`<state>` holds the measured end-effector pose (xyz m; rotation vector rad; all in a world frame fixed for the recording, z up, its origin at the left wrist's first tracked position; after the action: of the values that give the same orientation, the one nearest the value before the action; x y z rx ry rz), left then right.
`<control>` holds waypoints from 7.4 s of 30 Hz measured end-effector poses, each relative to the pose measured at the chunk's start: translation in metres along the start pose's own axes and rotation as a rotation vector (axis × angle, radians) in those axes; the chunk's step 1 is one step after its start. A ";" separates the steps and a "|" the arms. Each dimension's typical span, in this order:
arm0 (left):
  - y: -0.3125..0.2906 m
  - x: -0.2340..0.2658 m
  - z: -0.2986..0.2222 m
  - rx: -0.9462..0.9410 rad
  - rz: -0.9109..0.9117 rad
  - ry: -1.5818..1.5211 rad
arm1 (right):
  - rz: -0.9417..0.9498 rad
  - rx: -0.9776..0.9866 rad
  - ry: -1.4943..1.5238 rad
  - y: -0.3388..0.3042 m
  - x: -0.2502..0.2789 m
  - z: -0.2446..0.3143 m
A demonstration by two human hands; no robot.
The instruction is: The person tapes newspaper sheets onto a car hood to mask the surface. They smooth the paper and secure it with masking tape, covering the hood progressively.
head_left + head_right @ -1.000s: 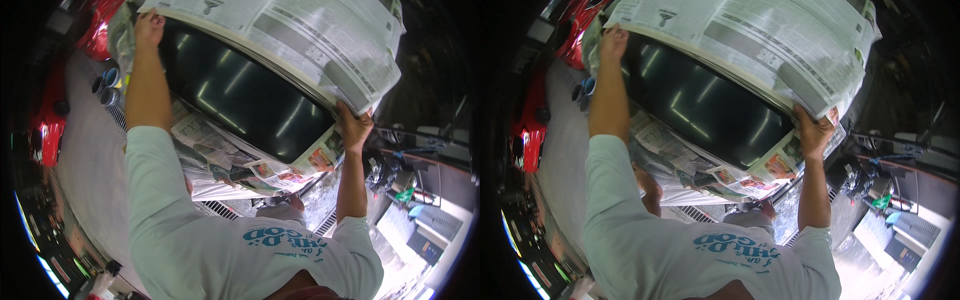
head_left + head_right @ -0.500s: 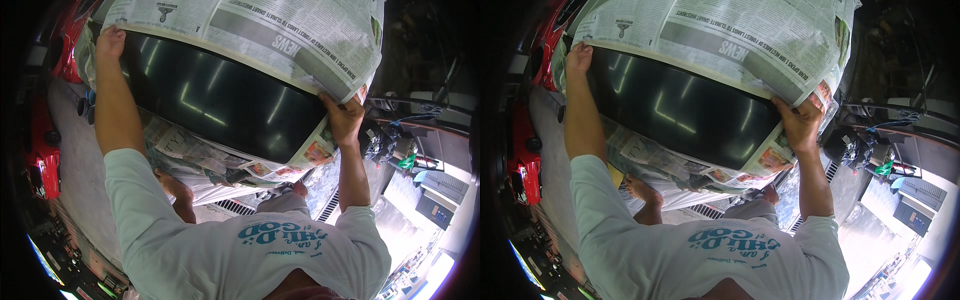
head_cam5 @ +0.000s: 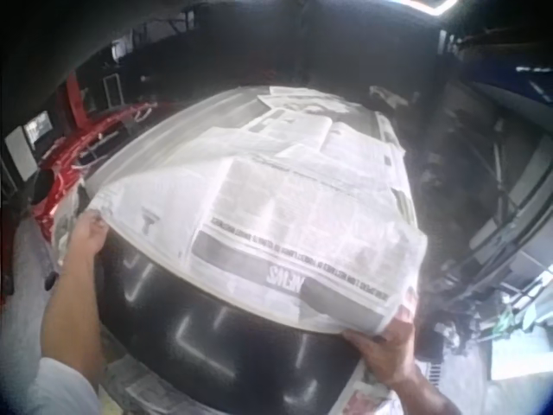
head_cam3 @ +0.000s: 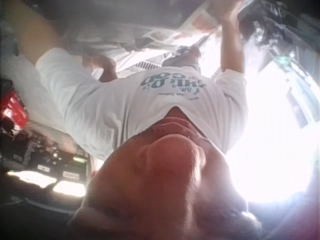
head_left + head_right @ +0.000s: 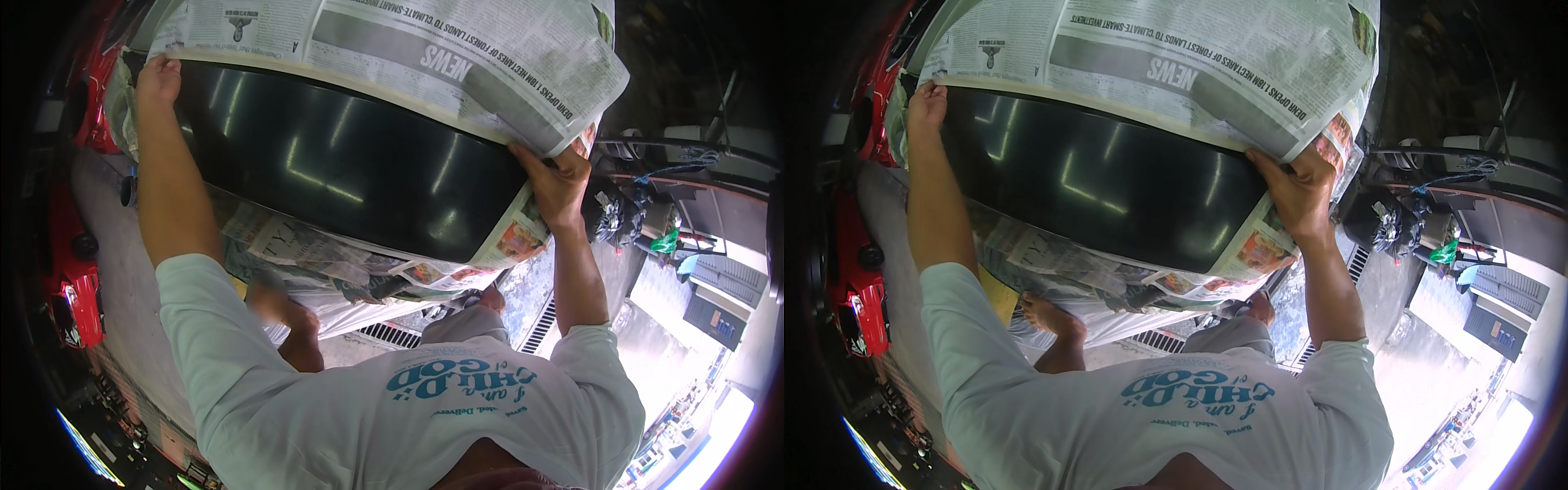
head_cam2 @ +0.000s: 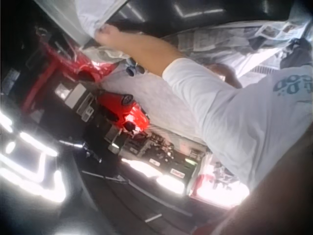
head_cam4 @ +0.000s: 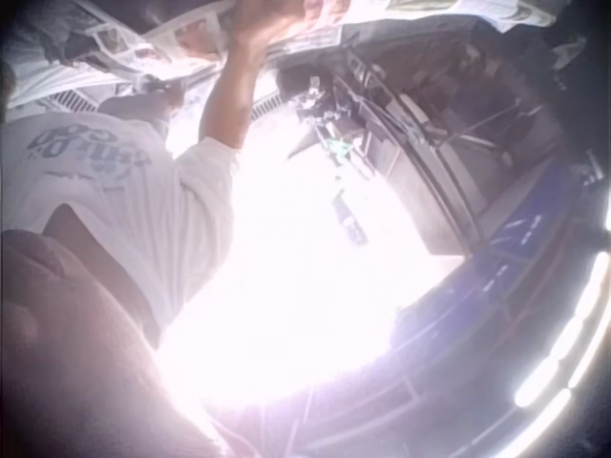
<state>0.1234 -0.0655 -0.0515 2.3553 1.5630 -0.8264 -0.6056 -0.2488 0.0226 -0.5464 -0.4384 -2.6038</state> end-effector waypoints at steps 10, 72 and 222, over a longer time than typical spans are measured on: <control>0.001 0.002 -0.008 -0.019 0.143 -0.030 | -0.096 0.064 -0.121 -0.001 0.007 0.006; -0.002 -0.005 -0.017 0.001 -0.119 0.276 | 0.016 0.112 -0.151 -0.018 0.009 -0.016; -0.070 -0.031 -0.007 -0.315 0.079 0.944 | 0.077 -0.345 -0.305 0.002 0.037 -0.008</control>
<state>0.0544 -0.0568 -0.0189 2.6463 1.6571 0.6324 -0.6377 -0.2667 0.0320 -1.0617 -0.0543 -2.5400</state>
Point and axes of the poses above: each hand's wrist, its own y-axis towards the middle knuckle, its own x-axis out of the back of the hand, z = x × y, the point moved 5 cm from there along y, towards the middle knuckle, and after that the axes turned 2 degrees about -x, right-handed, at the moved point
